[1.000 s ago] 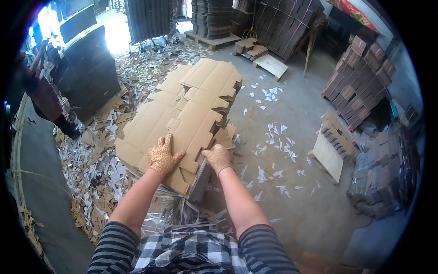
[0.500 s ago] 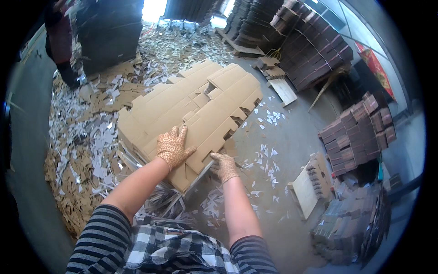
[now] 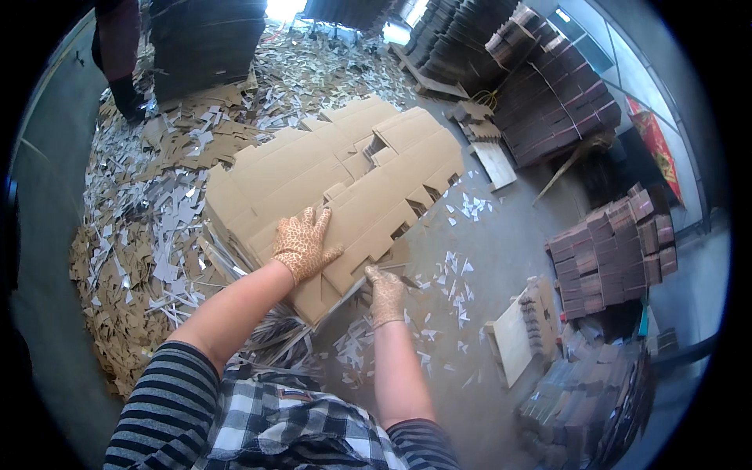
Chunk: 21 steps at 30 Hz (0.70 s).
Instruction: The person repeatedly picks up flat cardboard sheets from a pile, aligns them, and stacks them into a neat pile. The person also moves a small stack of cardboard to a different location and continues stacking.
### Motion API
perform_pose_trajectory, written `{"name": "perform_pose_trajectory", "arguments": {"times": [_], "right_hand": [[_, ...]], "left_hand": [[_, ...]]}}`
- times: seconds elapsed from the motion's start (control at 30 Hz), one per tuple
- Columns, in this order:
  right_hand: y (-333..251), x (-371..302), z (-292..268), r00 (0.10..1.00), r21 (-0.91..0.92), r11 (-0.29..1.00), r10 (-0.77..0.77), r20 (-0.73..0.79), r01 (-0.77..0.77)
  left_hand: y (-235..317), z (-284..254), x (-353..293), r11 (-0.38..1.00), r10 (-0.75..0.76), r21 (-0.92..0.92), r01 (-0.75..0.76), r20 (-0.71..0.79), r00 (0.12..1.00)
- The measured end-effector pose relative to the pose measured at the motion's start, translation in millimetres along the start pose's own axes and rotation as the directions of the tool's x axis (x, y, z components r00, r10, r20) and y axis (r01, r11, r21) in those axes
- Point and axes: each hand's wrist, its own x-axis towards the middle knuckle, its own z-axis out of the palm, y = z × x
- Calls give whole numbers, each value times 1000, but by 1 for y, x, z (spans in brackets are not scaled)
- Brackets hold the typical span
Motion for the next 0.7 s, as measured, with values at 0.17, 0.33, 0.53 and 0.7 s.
{"name": "perform_pose_trajectory", "arguments": {"times": [0.17, 0.33, 0.53, 0.7], "right_hand": [[12, -2, 19, 979, -211, 956, -193, 65, 203], [35, 52, -13, 886, -189, 873, -411, 215, 450], [22, 42, 1, 991, 2, 995, -103, -81, 104], [-11, -4, 16, 996, 203, 976, 87, -15, -83]], "left_hand": [[-11, -3, -4, 999, -25, 22, 25, 3, 1000], [-5, 8, -2, 999, 22, -40, -24, -41, 999], [-4, 2, -2, 1000, 5, -20, -6, -25, 1000], [-5, 1, -2, 1000, -5, -3, 5, 7, 1000]]}}
